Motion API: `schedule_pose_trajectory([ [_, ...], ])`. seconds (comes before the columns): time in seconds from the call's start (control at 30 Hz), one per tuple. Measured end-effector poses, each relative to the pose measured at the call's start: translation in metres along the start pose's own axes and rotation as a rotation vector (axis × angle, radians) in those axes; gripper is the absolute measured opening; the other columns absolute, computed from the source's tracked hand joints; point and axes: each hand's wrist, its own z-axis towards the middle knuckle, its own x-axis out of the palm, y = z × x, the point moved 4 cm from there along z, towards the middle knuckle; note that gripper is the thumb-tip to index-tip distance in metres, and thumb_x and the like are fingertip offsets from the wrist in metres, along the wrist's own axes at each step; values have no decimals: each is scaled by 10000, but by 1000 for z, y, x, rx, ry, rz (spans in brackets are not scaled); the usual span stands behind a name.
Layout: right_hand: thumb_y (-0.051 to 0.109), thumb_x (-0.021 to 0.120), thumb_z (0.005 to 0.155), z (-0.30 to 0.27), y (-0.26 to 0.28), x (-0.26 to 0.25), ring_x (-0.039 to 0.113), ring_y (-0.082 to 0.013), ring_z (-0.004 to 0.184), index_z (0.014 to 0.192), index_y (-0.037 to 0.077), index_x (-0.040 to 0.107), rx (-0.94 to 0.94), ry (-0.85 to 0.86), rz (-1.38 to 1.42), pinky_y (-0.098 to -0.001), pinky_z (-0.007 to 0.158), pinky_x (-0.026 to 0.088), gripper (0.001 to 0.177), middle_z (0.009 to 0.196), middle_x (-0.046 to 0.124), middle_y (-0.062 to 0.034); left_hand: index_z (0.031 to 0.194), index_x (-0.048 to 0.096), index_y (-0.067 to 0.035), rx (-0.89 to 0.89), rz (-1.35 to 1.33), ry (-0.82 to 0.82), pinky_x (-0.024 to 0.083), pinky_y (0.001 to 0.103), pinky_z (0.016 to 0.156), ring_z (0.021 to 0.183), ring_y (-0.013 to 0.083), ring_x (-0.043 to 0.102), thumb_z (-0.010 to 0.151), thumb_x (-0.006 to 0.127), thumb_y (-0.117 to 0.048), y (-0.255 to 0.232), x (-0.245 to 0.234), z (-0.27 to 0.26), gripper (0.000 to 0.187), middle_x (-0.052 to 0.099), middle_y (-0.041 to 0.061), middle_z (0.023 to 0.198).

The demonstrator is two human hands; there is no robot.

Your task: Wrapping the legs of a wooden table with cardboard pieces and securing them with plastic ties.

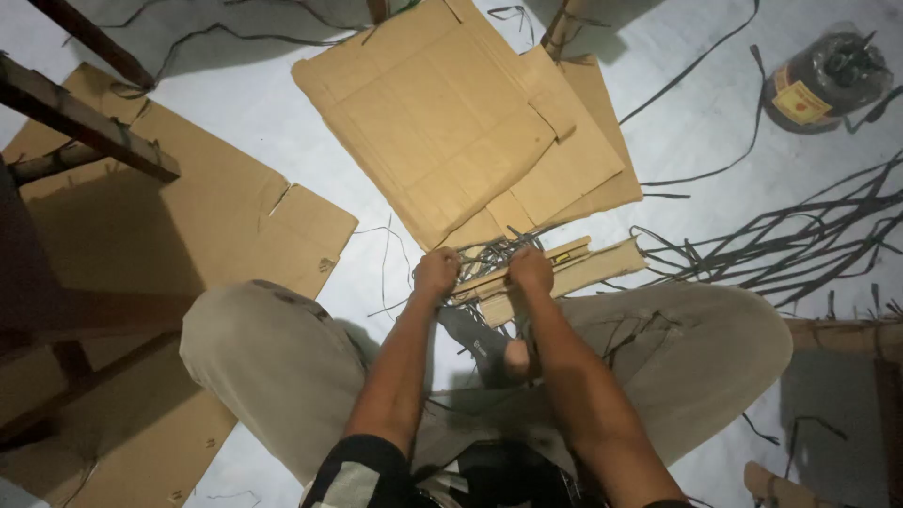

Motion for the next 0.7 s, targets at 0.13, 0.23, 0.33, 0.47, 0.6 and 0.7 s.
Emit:
schedule_pose_trajectory([
  [0.13, 346, 420, 978, 1, -5, 10, 630, -470, 1229, 1194, 69, 719, -52, 65, -10, -601, 1038, 499, 461, 1203, 709, -266, 1205, 739, -260, 74, 57, 120, 506, 511, 1077, 1264, 395, 625, 888, 642, -315, -21, -4, -21, 336, 716, 159, 1239],
  [0.23, 376, 531, 938, 7, -6, 23, 641, -418, 1233, 1177, 204, 738, -27, 115, -30, -587, 1018, 510, 360, 1200, 732, -168, 1267, 720, -241, 103, 202, 240, 476, 502, 1125, 1314, 369, 600, 824, 728, -332, -24, 4, -29, 451, 693, 141, 1320],
  [0.33, 328, 417, 954, -10, 10, 5, 623, -460, 1251, 1286, 53, 658, -15, 156, -137, -597, 1011, 510, 494, 1262, 685, -280, 1222, 725, -233, 166, 259, 241, 528, 491, 1062, 1251, 349, 644, 816, 706, -354, -9, 24, -14, 425, 732, 103, 1217],
  [0.47, 328, 414, 976, -56, 20, -26, 586, -477, 1289, 1389, 19, 517, 14, 197, -174, -617, 1052, 474, 526, 1314, 635, -315, 1245, 717, -194, 195, 287, 225, 525, 502, 1056, 1244, 368, 647, 855, 707, -316, -7, 25, -14, 409, 722, 142, 1225],
  [0.6, 292, 361, 1041, -39, 6, -3, 513, -450, 1390, 1408, -35, 498, 51, 243, -207, -568, 1136, 413, 510, 1422, 577, -301, 1224, 731, -186, 216, 298, 198, 537, 503, 1033, 1223, 385, 656, 876, 712, -354, -11, 16, -16, 388, 727, 167, 1202],
  [0.7, 303, 452, 987, 3, -22, 30, 636, -442, 1236, 1290, -31, 629, 132, 91, -103, -565, 1006, 509, 485, 1225, 693, -244, 1237, 720, -208, 180, 267, 159, 546, 493, 1012, 1190, 365, 678, 888, 690, -361, -5, 19, -11, 382, 732, 145, 1171],
])
